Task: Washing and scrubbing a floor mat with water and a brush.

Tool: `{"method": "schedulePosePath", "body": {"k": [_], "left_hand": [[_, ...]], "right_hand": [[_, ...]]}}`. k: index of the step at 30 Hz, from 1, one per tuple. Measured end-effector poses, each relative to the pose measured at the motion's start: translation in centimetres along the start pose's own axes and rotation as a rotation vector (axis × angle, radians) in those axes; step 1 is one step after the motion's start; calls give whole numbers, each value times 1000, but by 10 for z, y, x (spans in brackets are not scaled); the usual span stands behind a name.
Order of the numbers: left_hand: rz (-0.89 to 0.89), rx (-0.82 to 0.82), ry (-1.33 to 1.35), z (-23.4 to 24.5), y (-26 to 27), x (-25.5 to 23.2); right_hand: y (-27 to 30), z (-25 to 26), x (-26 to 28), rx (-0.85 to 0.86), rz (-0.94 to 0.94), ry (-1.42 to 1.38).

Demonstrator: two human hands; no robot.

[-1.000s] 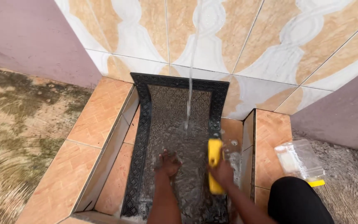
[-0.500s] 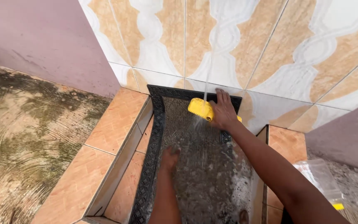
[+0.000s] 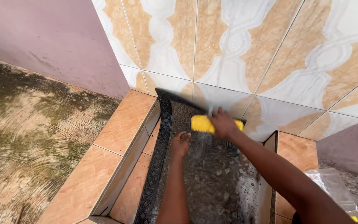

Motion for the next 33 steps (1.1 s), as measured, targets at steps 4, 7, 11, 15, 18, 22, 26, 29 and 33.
{"method": "schedulePosePath", "body": {"k": [4, 7, 11, 15, 18, 22, 26, 29, 33], "left_hand": [[191, 8, 268, -10, 6, -13], [250, 30, 622, -27, 4, 1], [308, 107, 1038, -32, 23, -17], [313, 171, 1094, -26, 49, -63], [135, 190, 1204, -19, 44, -94], [72, 93, 1232, -2, 59, -154], [-2, 58, 1208, 14, 74, -205], [-107, 112, 1244, 22, 78, -232], [-254, 158, 1289, 33, 85, -258]], "right_hand": [[52, 14, 26, -73, 130, 64], [79, 47, 27, -114, 164, 73], [106, 95, 30, -183, 244, 4], [129, 141, 40, -199, 269, -45], [141, 167, 48, -296, 349, -30], [143, 197, 44, -249, 280, 29], [155, 234, 36, -329, 284, 77], [168, 272, 36, -453, 309, 57], [180, 302, 40, -542, 338, 98]]}}
Point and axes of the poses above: each hand's wrist, its own y-axis away from the middle knuckle, its own z-axis out of the back of the hand, x = y × z, the point moved 6 cm from there along -y, towards the middle knuckle, and after that the axes turned 9 degrees about -z, right-handed, at the moved point
